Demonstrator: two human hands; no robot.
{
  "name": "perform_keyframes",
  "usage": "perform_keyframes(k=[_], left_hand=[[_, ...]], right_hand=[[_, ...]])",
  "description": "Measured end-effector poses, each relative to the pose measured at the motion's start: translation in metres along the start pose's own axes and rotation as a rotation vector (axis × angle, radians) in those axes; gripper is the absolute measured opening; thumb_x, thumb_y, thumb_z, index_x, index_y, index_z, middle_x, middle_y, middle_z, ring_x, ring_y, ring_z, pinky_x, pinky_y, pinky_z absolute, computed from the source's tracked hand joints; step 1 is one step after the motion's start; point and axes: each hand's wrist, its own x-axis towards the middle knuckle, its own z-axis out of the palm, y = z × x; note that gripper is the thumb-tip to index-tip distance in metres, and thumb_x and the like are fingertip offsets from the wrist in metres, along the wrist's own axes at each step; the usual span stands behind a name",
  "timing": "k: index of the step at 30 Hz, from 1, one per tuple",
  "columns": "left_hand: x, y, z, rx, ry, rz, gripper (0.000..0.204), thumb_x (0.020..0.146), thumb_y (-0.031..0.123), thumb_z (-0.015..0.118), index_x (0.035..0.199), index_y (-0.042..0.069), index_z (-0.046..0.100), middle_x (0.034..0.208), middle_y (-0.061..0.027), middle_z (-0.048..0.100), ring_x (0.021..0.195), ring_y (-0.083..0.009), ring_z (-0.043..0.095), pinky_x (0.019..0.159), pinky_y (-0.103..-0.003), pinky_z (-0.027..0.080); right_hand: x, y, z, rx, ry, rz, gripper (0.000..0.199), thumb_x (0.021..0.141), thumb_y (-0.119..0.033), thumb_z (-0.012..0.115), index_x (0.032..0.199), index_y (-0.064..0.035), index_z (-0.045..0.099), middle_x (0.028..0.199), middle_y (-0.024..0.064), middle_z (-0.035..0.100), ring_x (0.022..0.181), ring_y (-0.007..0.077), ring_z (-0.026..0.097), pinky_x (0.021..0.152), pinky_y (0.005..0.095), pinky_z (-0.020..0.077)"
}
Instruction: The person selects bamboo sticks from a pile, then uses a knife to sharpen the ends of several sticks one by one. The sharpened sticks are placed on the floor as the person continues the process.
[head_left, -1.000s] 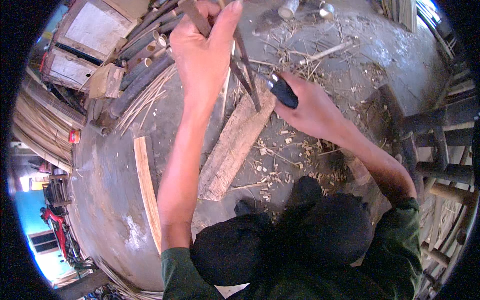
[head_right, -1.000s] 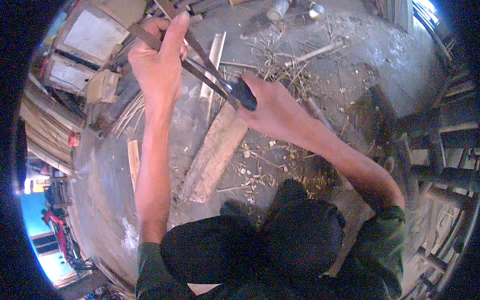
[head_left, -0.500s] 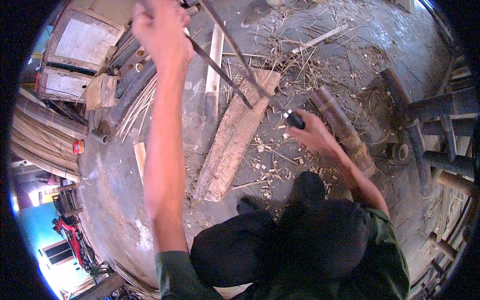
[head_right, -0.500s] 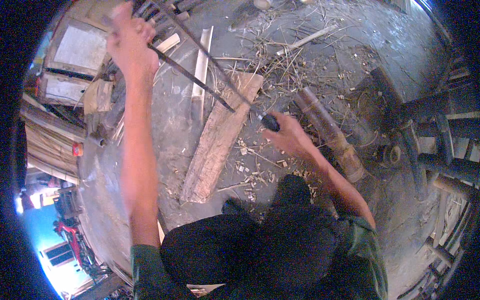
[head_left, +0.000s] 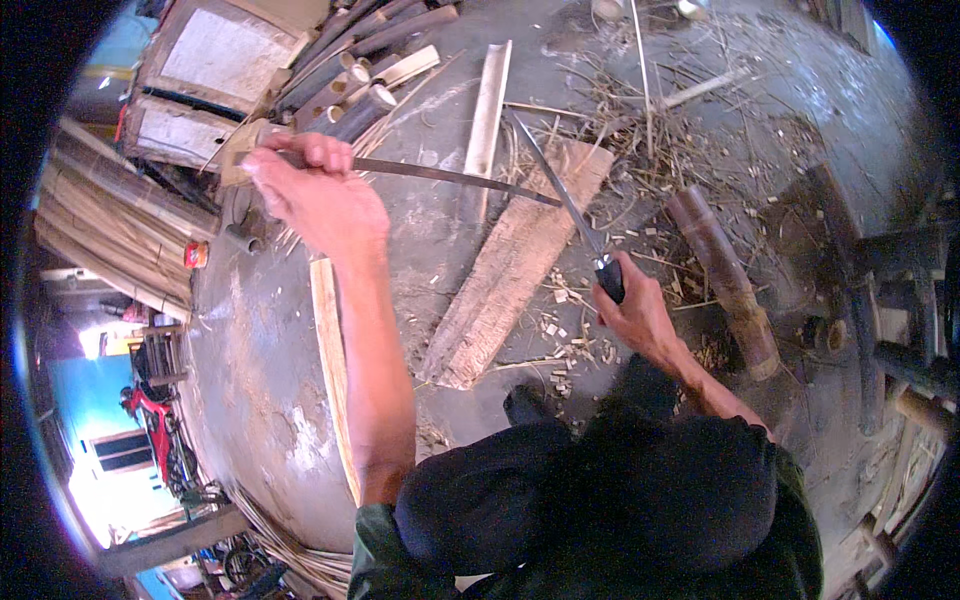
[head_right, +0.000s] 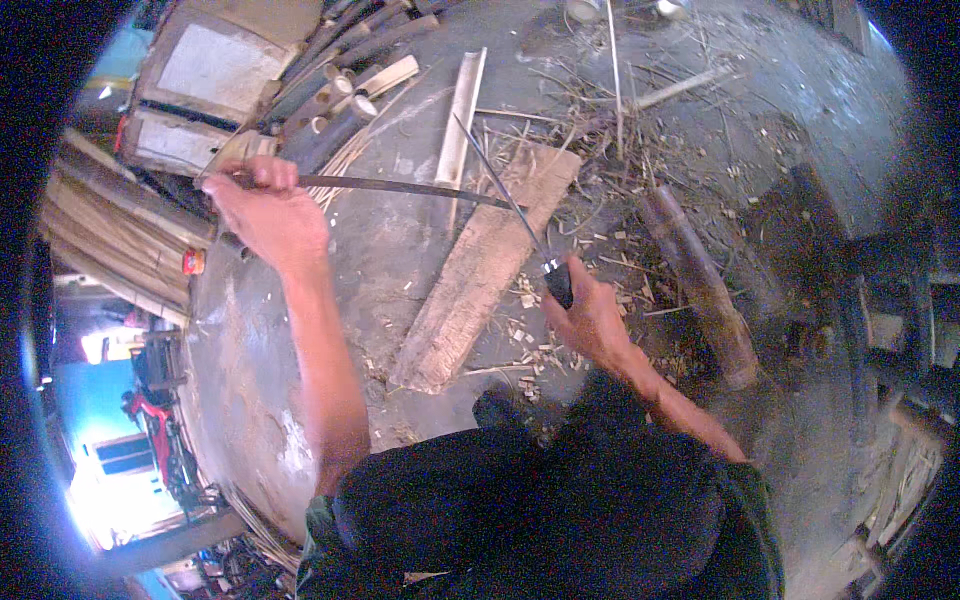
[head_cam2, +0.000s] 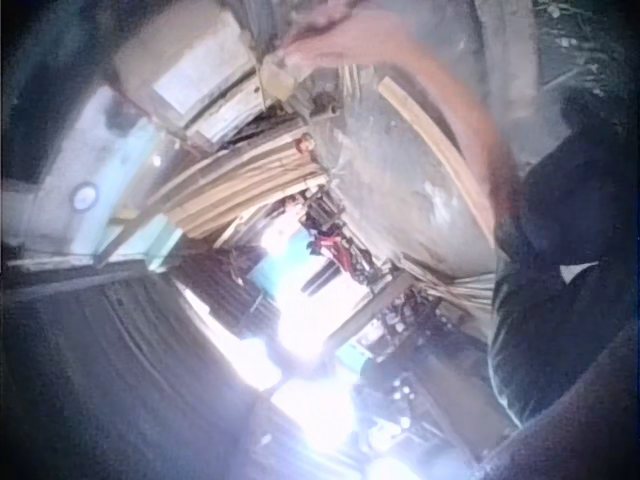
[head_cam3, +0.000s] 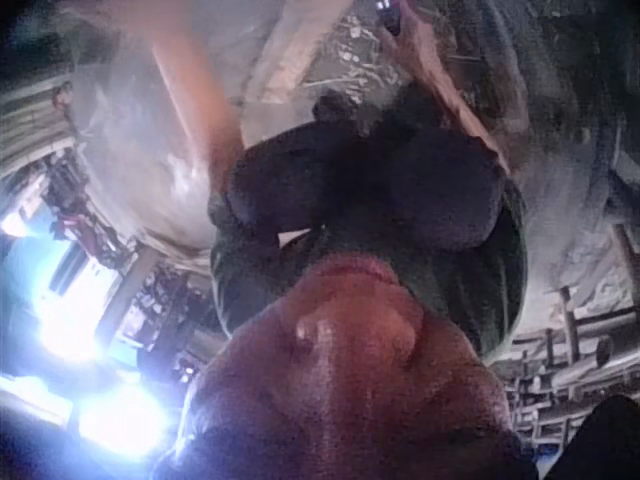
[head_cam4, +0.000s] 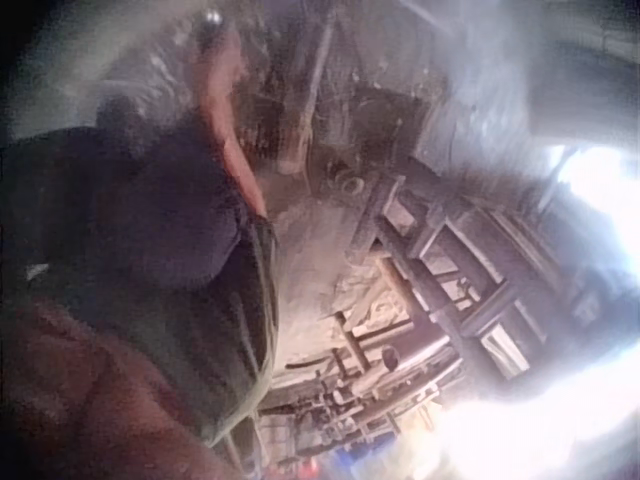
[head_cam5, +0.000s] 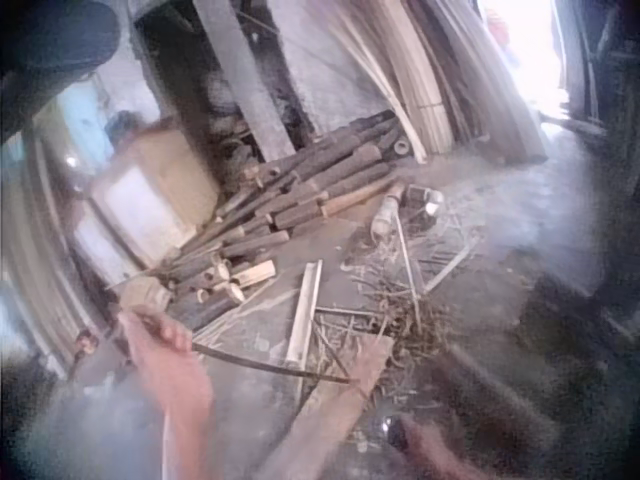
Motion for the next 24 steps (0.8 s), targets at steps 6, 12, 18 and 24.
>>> perform_keyframes(k=[6, 12, 18, 24], left_hand=[[-0.029, 0.011, 0.010, 0.115, 0.121, 0.033, 0.046, 0.099, 0.052, 0.041, 0.079, 0.010, 0.040, 0.063, 0.0014, 0.032, 0.056, -0.0095, 0.030, 0.052, -0.026, 0.026], [-0.065, 0.014, 0.021, 0.279, 0.254, 0.223, 0.049, 0.101, 0.053, 0.033, 0.072, 0.013, 0.034, 0.061, 0.0021, 0.026, 0.052, -0.0098, 0.026, 0.048, -0.026, 0.021], [-0.067, 0.008, 0.012, 0.347, 0.310, 0.253, 0.046, 0.102, 0.049, 0.033, 0.073, 0.013, 0.035, 0.061, 0.0020, 0.025, 0.051, -0.0105, 0.024, 0.048, -0.027, 0.021], [-0.063, 0.005, 0.007, 0.422, 0.338, 0.255, 0.042, 0.102, 0.044, 0.033, 0.076, 0.011, 0.036, 0.062, 0.0015, 0.028, 0.053, -0.0115, 0.028, 0.050, -0.026, 0.025]], right_hand=[[0.012, -0.061, 0.010, -0.035, -0.103, -0.178, 0.034, 0.084, -0.012, 0.063, 0.114, -0.0037, 0.049, 0.074, 0.0211, 0.061, 0.066, 0.0343, 0.066, 0.059, 0.0404, 0.0505], [0.014, -0.085, 0.031, 0.017, -0.216, -0.225, 0.044, 0.079, -0.014, 0.066, 0.118, -0.0070, 0.047, 0.080, 0.0247, 0.063, 0.077, 0.0443, 0.064, 0.065, 0.0478, 0.0513], [0.010, -0.092, 0.030, -0.006, -0.234, -0.308, 0.041, 0.077, -0.012, 0.067, 0.114, -0.0072, 0.048, 0.076, 0.0221, 0.062, 0.073, 0.0426, 0.064, 0.062, 0.0481, 0.0504], [0.021, -0.054, 0.034, -0.096, -0.167, -0.199, 0.039, 0.077, -0.012, 0.067, 0.111, -0.0085, 0.049, 0.070, 0.0211, 0.061, 0.067, 0.0411, 0.063, 0.057, 0.0475, 0.0499]])
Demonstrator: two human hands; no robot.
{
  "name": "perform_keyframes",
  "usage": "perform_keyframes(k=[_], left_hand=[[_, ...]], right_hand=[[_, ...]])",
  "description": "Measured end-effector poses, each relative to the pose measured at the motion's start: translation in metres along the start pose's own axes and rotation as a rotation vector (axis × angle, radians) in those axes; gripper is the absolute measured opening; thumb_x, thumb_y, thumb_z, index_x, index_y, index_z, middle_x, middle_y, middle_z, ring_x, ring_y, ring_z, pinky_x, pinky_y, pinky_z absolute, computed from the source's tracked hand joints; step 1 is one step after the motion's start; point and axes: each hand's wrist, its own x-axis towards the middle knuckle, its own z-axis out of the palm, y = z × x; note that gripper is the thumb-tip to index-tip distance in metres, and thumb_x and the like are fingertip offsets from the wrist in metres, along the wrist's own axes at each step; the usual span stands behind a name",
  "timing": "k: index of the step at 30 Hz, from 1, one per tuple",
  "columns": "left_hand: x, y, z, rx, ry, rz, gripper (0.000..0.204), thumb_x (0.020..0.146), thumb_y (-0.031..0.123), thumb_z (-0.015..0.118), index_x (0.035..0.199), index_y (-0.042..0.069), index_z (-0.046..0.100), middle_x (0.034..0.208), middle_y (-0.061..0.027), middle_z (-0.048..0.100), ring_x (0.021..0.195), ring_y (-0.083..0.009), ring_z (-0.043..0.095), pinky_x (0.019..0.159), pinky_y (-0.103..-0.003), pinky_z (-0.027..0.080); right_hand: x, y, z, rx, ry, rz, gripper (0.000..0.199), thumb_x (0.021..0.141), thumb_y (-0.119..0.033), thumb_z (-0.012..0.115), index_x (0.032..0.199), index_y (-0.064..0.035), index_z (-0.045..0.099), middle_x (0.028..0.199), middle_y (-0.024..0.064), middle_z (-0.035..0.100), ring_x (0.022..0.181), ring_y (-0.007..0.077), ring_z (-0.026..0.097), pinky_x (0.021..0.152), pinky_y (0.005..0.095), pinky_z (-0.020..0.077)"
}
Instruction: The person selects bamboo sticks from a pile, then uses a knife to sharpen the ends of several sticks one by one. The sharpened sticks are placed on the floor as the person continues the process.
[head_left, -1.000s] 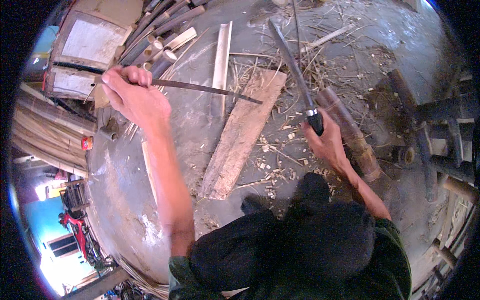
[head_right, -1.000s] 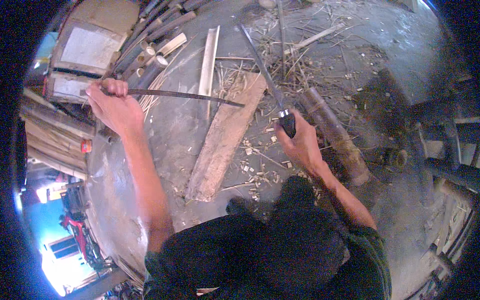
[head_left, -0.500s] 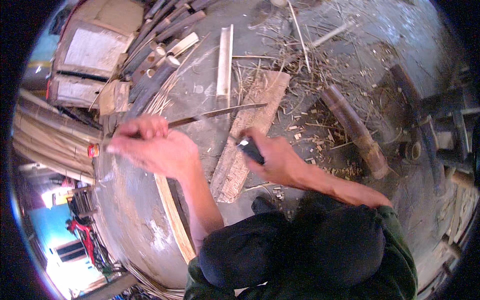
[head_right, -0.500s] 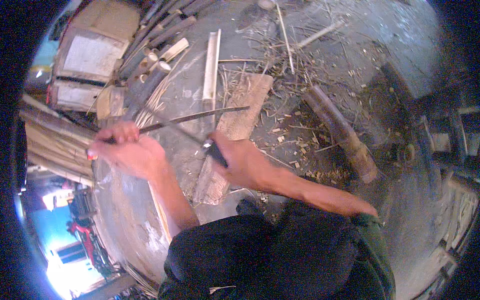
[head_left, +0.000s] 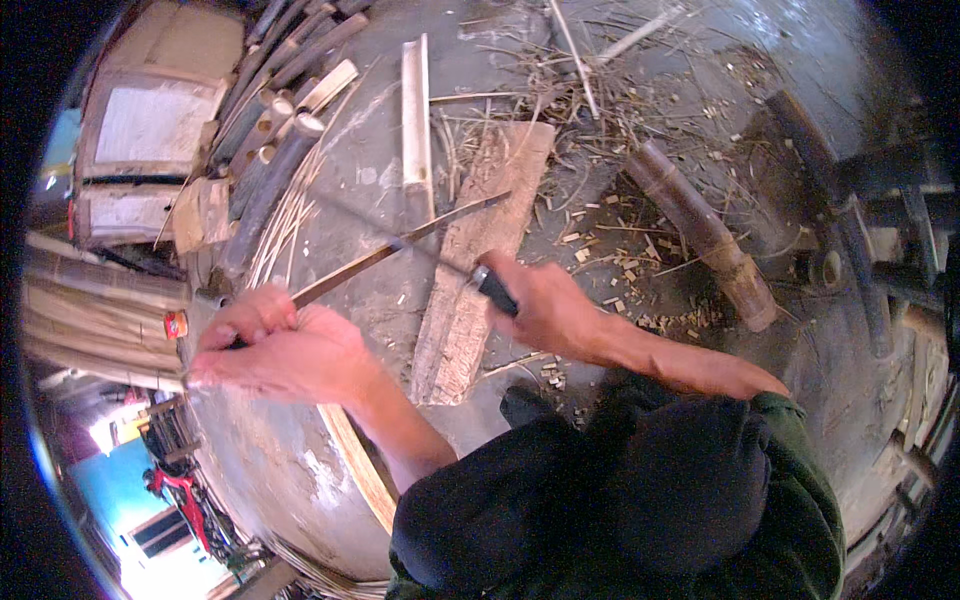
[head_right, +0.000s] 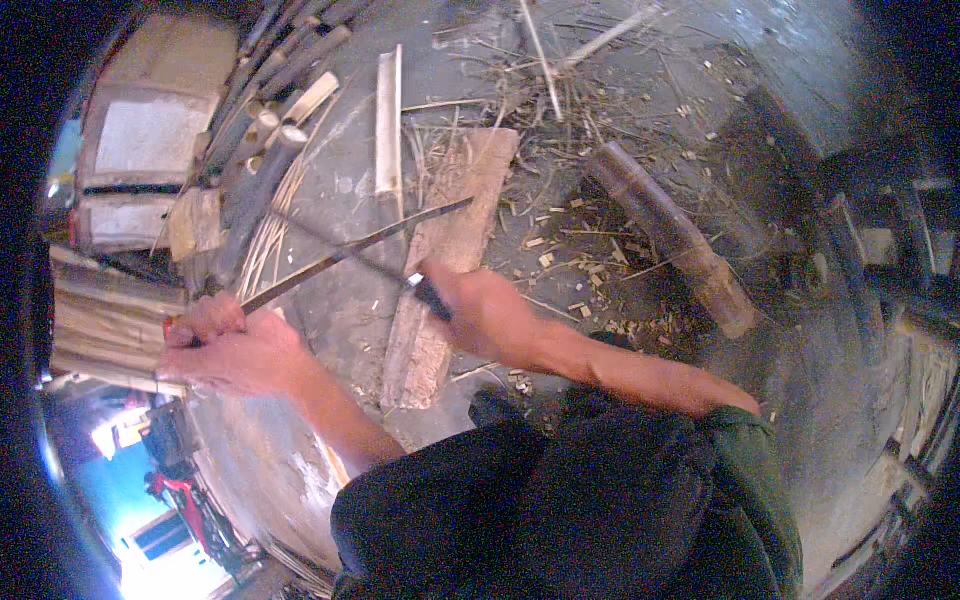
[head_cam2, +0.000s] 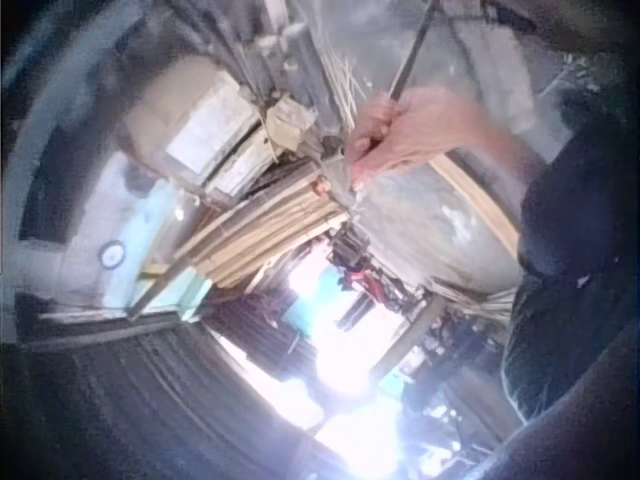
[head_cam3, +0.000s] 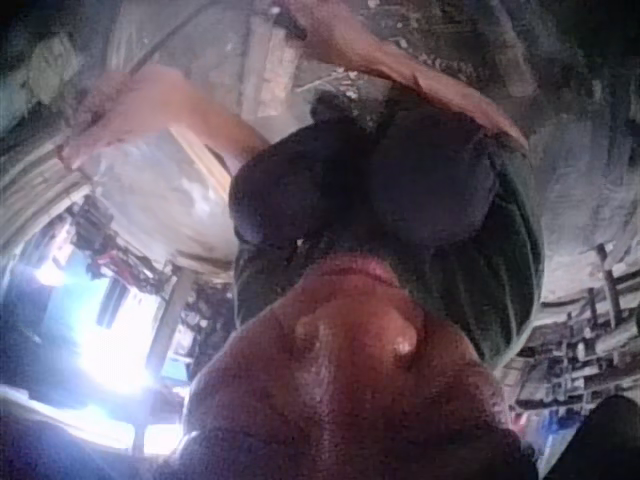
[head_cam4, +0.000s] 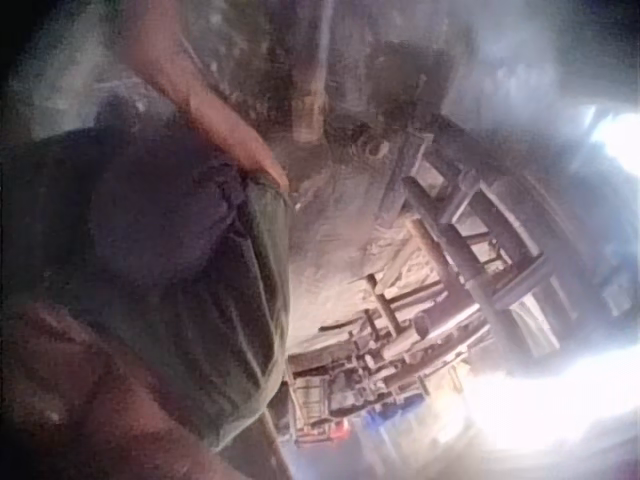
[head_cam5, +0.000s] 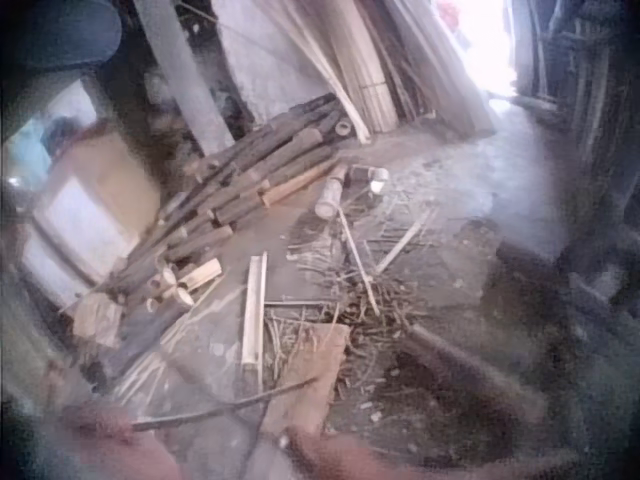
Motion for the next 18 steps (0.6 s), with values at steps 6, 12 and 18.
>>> perform_keyframes(k=[6, 12, 18], left_hand=[[0.007, 0.004, 0.001, 0.098, -0.052, 0.157, 0.053, 0.099, 0.057, 0.031, 0.068, 0.014, 0.032, 0.061, 0.0032, 0.020, 0.052, -0.0097, 0.019, 0.046, -0.026, 0.018], [0.013, -0.006, -0.004, 0.146, -0.059, 0.153, 0.051, 0.100, 0.056, 0.032, 0.072, 0.013, 0.035, 0.061, 0.0034, 0.021, 0.052, -0.0088, 0.019, 0.045, -0.025, 0.017], [0.019, -0.002, 0.002, -0.079, -0.066, -0.014, 0.047, 0.100, 0.053, 0.036, 0.081, 0.011, 0.042, 0.061, 0.0039, 0.021, 0.052, -0.0074, 0.019, 0.046, -0.023, 0.018]], right_hand=[[0.009, 0.068, 0.015, -0.143, 0.071, 0.147, 0.040, 0.077, -0.013, 0.068, 0.111, -0.0085, 0.049, 0.076, 0.0217, 0.062, 0.068, 0.0407, 0.063, 0.057, 0.0464, 0.0502], [0.003, 0.043, 0.009, -0.016, -0.020, 0.029, 0.040, 0.077, -0.013, 0.068, 0.111, -0.0035, 0.050, 0.079, 0.0231, 0.063, 0.073, 0.0399, 0.065, 0.062, 0.0472, 0.0495], [0.009, 0.144, 0.012, -0.100, 0.106, 0.259, 0.045, 0.076, -0.016, 0.068, 0.113, -0.0009, 0.048, 0.082, 0.0252, 0.063, 0.080, 0.0433, 0.064, 0.068, 0.0490, 0.0500]])
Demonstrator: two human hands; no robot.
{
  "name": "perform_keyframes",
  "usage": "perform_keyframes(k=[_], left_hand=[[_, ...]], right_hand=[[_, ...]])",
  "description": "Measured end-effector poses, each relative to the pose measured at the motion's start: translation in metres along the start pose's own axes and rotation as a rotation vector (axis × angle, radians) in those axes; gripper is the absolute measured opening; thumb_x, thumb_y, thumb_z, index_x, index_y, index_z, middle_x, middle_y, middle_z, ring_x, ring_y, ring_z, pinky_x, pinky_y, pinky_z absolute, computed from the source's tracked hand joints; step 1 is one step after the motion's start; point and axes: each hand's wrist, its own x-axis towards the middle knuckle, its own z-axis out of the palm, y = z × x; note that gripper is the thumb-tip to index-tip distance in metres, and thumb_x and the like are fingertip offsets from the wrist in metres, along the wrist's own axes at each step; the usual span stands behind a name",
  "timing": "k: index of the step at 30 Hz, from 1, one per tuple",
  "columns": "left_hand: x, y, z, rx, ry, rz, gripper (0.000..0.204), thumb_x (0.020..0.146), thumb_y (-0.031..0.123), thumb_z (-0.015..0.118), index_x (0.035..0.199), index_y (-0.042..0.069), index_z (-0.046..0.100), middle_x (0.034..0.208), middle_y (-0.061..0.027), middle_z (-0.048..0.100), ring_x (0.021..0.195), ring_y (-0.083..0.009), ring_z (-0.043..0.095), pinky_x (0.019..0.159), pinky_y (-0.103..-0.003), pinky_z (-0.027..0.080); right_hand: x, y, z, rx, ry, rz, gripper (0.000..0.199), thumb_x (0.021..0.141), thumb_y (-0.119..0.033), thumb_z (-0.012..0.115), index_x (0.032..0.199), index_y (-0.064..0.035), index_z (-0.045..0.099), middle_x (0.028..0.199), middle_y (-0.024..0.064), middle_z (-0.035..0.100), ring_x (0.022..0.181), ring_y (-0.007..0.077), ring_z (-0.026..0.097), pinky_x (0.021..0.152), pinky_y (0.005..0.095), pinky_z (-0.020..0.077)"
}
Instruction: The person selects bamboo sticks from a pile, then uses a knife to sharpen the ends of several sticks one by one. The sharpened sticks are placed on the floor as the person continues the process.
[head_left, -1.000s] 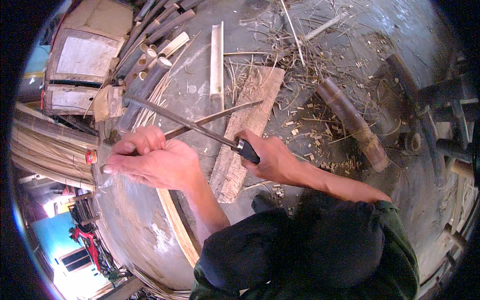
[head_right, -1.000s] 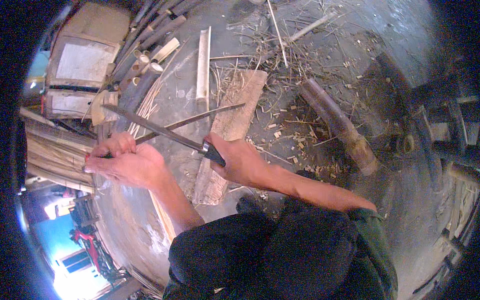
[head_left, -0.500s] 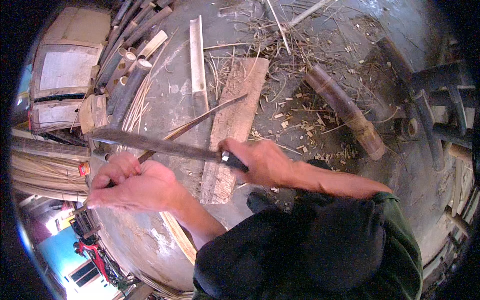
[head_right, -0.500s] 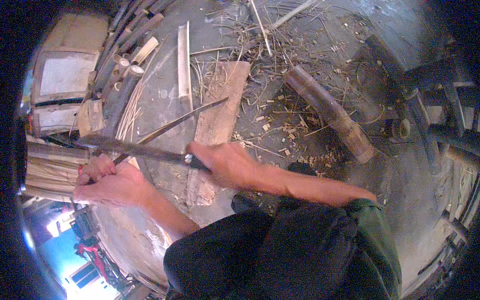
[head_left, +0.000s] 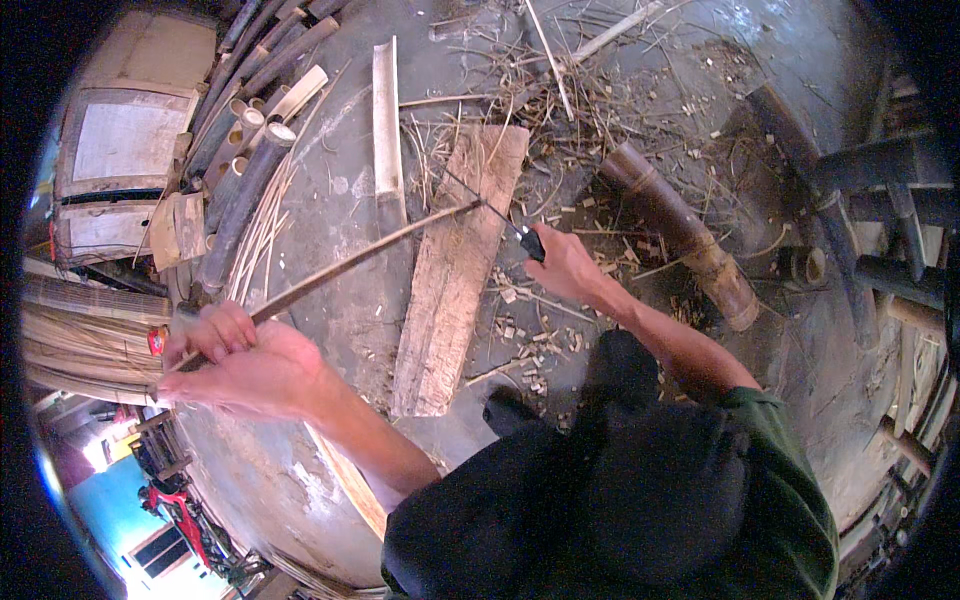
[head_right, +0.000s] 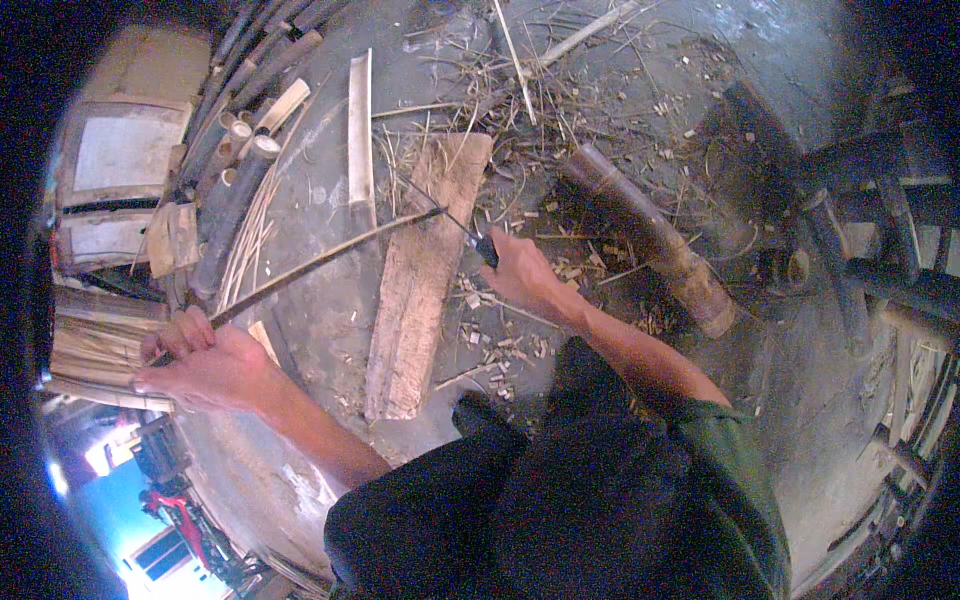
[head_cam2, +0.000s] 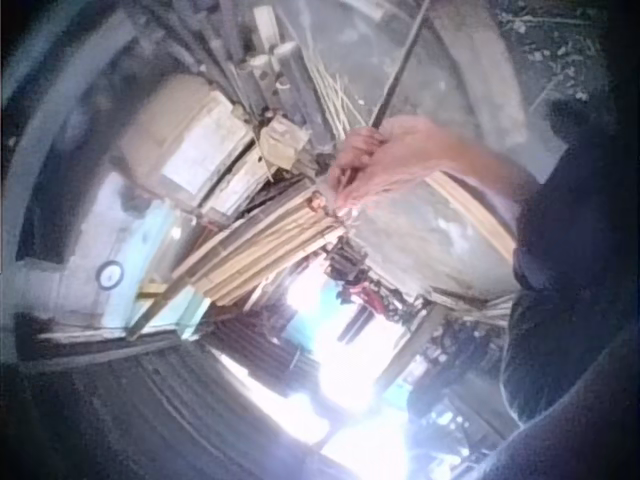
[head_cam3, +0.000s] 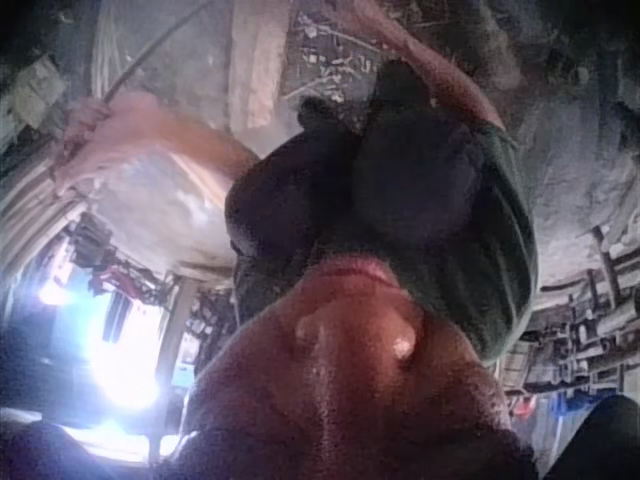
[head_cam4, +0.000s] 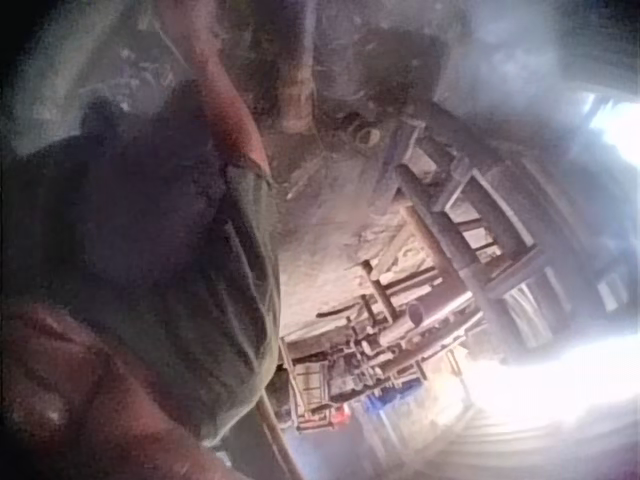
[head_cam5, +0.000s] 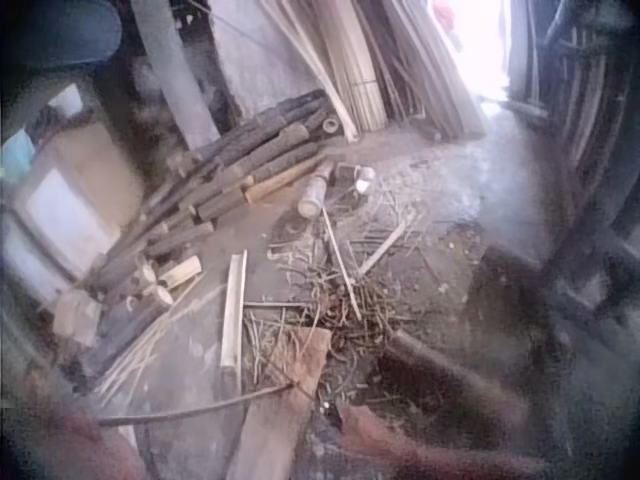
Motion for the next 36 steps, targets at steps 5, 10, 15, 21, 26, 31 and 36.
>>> perform_keyframes(k=[5, 10, 15, 21, 26, 31, 36], left_hand=[[0.009, 0.000, -0.014, -0.170, -0.124, -0.066, 0.047, 0.099, 0.053, 0.038, 0.092, 0.007, 0.048, 0.062, 0.0042, 0.023, 0.052, -0.0080, 0.021, 0.050, -0.021, 0.022], [0.000, 0.003, 0.017, -0.169, -0.022, -0.078, 0.046, 0.099, 0.053, 0.040, 0.084, 0.009, 0.044, 0.061, 0.0030, 0.026, 0.052, -0.0092, 0.025, 0.051, -0.023, 0.024], [-0.010, -0.005, 0.002, -0.098, -0.090, -0.027, 0.049, 0.099, 0.053, 0.040, 0.071, 0.013, 0.034, 0.060, 0.0024, 0.025, 0.052, -0.0090, 0.025, 0.050, -0.025, 0.023], [-0.020, 0.000, 0.009, -0.035, -0.021, 0.025, 0.044, 0.099, 0.048, 0.045, 0.073, 0.014, 0.034, 0.062, 0.0024, 0.023, 0.054, -0.0105, 0.024, 0.050, -0.027, 0.022], [-0.016, 0.000, 0.000, -0.065, 0.064, 0.051, 0.040, 0.099, 0.041, 0.050, 0.074, 0.013, 0.035, 0.062, 0.0020, 0.024, 0.052, -0.0107, 0.024, 0.049, -0.027, 0.022], [-0.004, 0.004, -0.009, 0.097, 0.037, 0.100, 0.039, 0.098, 0.039, 0.050, 0.074, 0.013, 0.034, 0.063, 0.0018, 0.024, 0.052, -0.0109, 0.026, 0.048, -0.027, 0.024], [-0.011, -0.005, -0.003, 0.025, 0.048, 0.034, 0.039, 0.099, 0.041, 0.047, 0.076, 0.011, 0.035, 0.063, -0.0001, 0.028, 0.053, -0.0129, 0.033, 0.050, -0.028, 0.029]], right_hand=[[-0.015, -0.008, 0.010, -0.099, 0.000, -0.016, 0.040, 0.076, -0.017, 0.068, 0.108, 0.0007, 0.051, 0.080, 0.0244, 0.063, 0.080, 0.0437, 0.064, 0.067, 0.0488, 0.0495], [-0.006, 0.005, -0.009, -0.013, 0.029, -0.037, 0.036, 0.077, -0.017, 0.067, 0.104, 0.0005, 0.051, 0.075, 0.0231, 0.061, 0.073, 0.0436, 0.062, 0.063, 0.0487, 0.0481], [-0.035, -0.115, -0.035, 0.209, -0.074, -0.257, 0.035, 0.079, -0.014, 0.066, 0.109, -0.0029, 0.051, 0.070, 0.0206, 0.060, 0.066, 0.0416, 0.062, 0.059, 0.0441, 0.0487], [-0.032, -0.149, -0.036, 0.282, -0.193, -0.298, 0.041, 0.078, -0.013, 0.066, 0.116, -0.0077, 0.049, 0.075, 0.0222, 0.063, 0.071, 0.0400, 0.065, 0.062, 0.0459, 0.0511], [-0.035, -0.143, -0.023, 0.141, -0.108, -0.343, 0.041, 0.078, -0.013, 0.066, 0.115, -0.0093, 0.050, 0.076, 0.0200, 0.064, 0.070, 0.0404, 0.065, 0.061, 0.0471, 0.0522], [-0.038, -0.162, -0.026, 0.144, -0.223, -0.286, 0.042, 0.078, -0.017, 0.067, 0.116, -0.0104, 0.050, 0.075, 0.0189, 0.064, 0.069, 0.0404, 0.065, 0.061, 0.0474, 0.0530], [-0.014, -0.101, -0.015, -0.105, -0.091, -0.144, 0.038, 0.079, -0.017, 0.066, 0.112, -0.0087, 0.048, 0.071, 0.0200, 0.062, 0.067, 0.0403, 0.064, 0.057, 0.0483, 0.0502]])
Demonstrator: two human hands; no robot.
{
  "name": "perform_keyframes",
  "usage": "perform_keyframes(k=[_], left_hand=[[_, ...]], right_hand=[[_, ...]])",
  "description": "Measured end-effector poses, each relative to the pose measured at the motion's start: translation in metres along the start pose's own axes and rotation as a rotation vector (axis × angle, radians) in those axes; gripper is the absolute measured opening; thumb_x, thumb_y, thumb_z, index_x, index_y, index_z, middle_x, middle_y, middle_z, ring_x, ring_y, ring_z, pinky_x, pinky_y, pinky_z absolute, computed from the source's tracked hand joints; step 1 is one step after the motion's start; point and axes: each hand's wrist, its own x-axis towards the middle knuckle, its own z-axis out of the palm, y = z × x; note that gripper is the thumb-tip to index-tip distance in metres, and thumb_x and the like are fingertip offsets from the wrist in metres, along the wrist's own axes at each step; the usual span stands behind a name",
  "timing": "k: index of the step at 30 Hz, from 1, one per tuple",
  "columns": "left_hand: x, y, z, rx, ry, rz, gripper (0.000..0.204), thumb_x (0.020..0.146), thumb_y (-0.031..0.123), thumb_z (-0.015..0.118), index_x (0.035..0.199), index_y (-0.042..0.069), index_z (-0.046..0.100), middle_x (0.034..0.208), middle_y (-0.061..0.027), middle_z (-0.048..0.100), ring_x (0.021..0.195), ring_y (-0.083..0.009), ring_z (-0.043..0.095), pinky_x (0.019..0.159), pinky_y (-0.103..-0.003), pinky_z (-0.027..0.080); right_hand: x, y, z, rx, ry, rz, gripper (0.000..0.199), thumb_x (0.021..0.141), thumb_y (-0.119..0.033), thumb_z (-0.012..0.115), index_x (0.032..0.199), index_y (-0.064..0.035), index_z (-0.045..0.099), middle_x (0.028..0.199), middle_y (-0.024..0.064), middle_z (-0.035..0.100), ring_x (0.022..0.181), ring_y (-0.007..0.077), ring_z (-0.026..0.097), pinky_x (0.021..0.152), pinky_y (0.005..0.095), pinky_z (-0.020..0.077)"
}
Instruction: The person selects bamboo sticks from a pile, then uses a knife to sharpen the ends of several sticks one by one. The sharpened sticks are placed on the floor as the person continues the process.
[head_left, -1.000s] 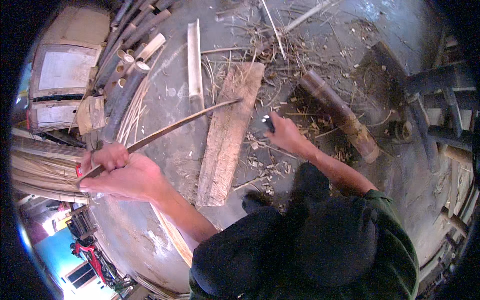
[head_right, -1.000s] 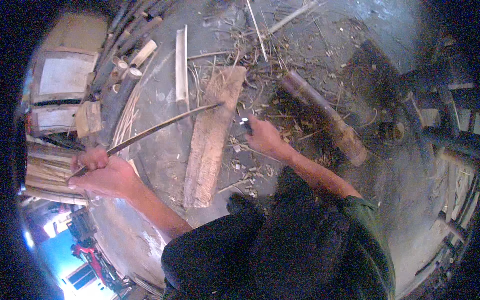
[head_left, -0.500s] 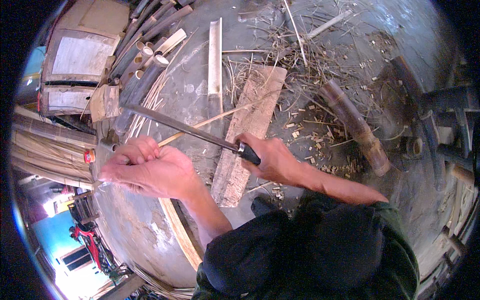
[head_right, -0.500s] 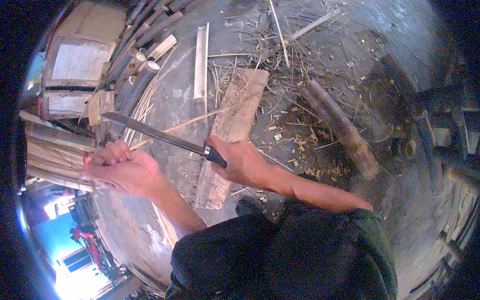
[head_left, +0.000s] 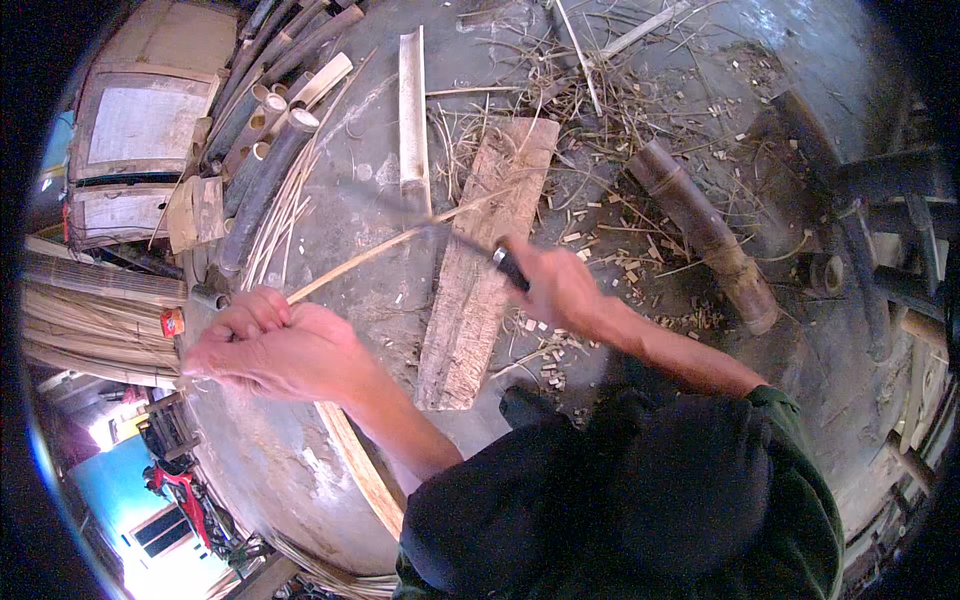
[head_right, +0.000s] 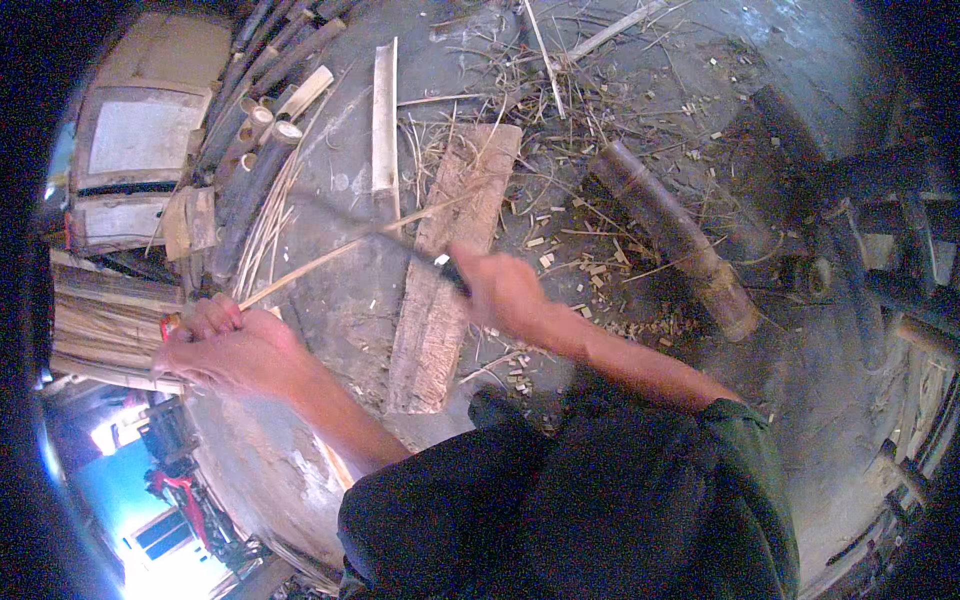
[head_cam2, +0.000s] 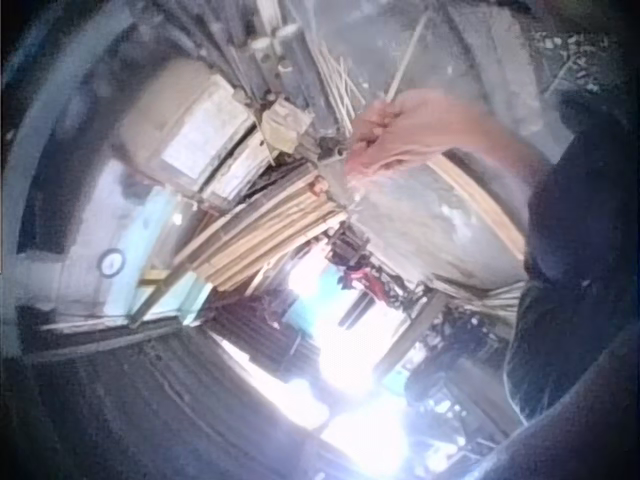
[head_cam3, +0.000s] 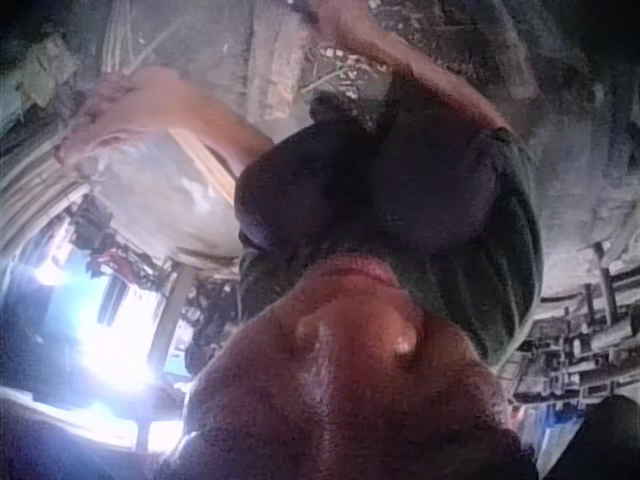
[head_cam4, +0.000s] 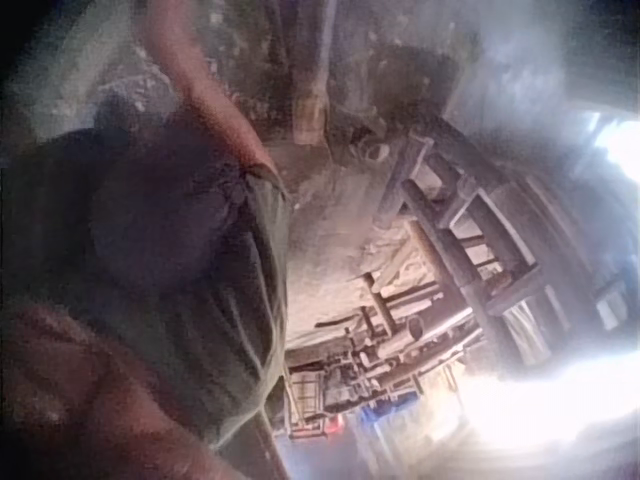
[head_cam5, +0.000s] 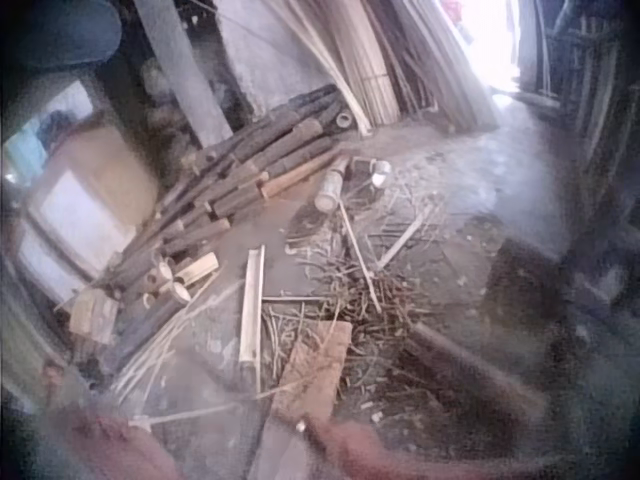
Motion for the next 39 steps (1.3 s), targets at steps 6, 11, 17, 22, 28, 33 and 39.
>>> perform_keyframes(k=[6, 11, 17, 22, 28, 33, 39], left_hand=[[0.005, -0.003, 0.002, 0.119, -0.013, 0.086, 0.048, 0.100, 0.048, 0.043, 0.069, 0.014, 0.032, 0.064, 0.0020, 0.026, 0.054, -0.0103, 0.026, 0.049, -0.025, 0.024], [0.012, -0.015, 0.011, 0.087, 0.053, 0.019, 0.047, 0.100, 0.047, 0.042, 0.069, 0.013, 0.031, 0.063, 0.0021, 0.025, 0.054, -0.0106, 0.026, 0.048, -0.025, 0.023], [0.011, -0.014, 0.005, 0.184, -0.033, 0.129, 0.047, 0.100, 0.046, 0.043, 0.069, 0.014, 0.031, 0.060, 0.0027, 0.023, 0.052, -0.0101, 0.026, 0.047, -0.025, 0.023], [0.016, -0.013, 0.015, 0.049, 0.051, -0.023, 0.046, 0.101, 0.045, 0.043, 0.069, 0.014, 0.032, 0.061, 0.0030, 0.024, 0.051, -0.0095, 0.025, 0.047, -0.025, 0.023], [0.010, -0.017, 0.013, 0.047, 0.004, -0.017, 0.045, 0.101, 0.045, 0.041, 0.070, 0.014, 0.032, 0.063, 0.0025, 0.023, 0.053, -0.0094, 0.026, 0.048, -0.024, 0.023], [0.015, -0.008, 0.008, 0.069, -0.070, -0.011, 0.043, 0.102, 0.046, 0.039, 0.074, 0.013, 0.035, 0.064, 0.0019, 0.025, 0.055, -0.0098, 0.027, 0.049, -0.024, 0.024], [0.005, 0.012, 0.023, -0.038, -0.096, -0.062, 0.043, 0.102, 0.046, 0.039, 0.076, 0.011, 0.037, 0.063, 0.0023, 0.026, 0.056, -0.0096, 0.025, 0.051, -0.025, 0.025]], right_hand=[[-0.007, 0.000, 0.008, 0.081, 0.079, -0.156, 0.036, 0.079, -0.016, 0.067, 0.109, -0.0092, 0.049, 0.068, 0.0209, 0.060, 0.067, 0.0418, 0.063, 0.056, 0.0487, 0.0487], [0.006, 0.037, 0.008, 0.137, 0.046, 0.048, 0.035, 0.078, -0.012, 0.067, 0.108, -0.0080, 0.050, 0.072, 0.0196, 0.062, 0.066, 0.0411, 0.063, 0.058, 0.0475, 0.0502], [-0.001, 0.028, 0.019, 0.009, 0.076, -0.184, 0.037, 0.079, -0.015, 0.066, 0.110, -0.0074, 0.050, 0.073, 0.0189, 0.063, 0.068, 0.0385, 0.065, 0.058, 0.0446, 0.0517], [0.001, 0.033, 0.018, 0.079, 0.052, -0.015, 0.037, 0.079, -0.015, 0.066, 0.112, -0.0073, 0.049, 0.073, 0.0198, 0.063, 0.068, 0.0396, 0.064, 0.057, 0.0466, 0.0502], [0.009, 0.080, 0.015, -0.033, 0.127, 0.174, 0.036, 0.078, -0.013, 0.065, 0.109, -0.0035, 0.050, 0.078, 0.0241, 0.062, 0.076, 0.0429, 0.064, 0.062, 0.0498, 0.0493], [0.013, 0.120, 0.022, 0.023, 0.140, 0.106, 0.034, 0.078, -0.016, 0.065, 0.103, 0.0004, 0.049, 0.080, 0.0245, 0.062, 0.078, 0.0440, 0.063, 0.064, 0.0490, 0.0496], [-0.008, 0.031, 0.000, 0.132, 0.026, 0.031, 0.036, 0.077, -0.013, 0.066, 0.108, -0.0033, 0.050, 0.077, 0.0218, 0.062, 0.070, 0.0396, 0.065, 0.058, 0.0446, 0.0501]])
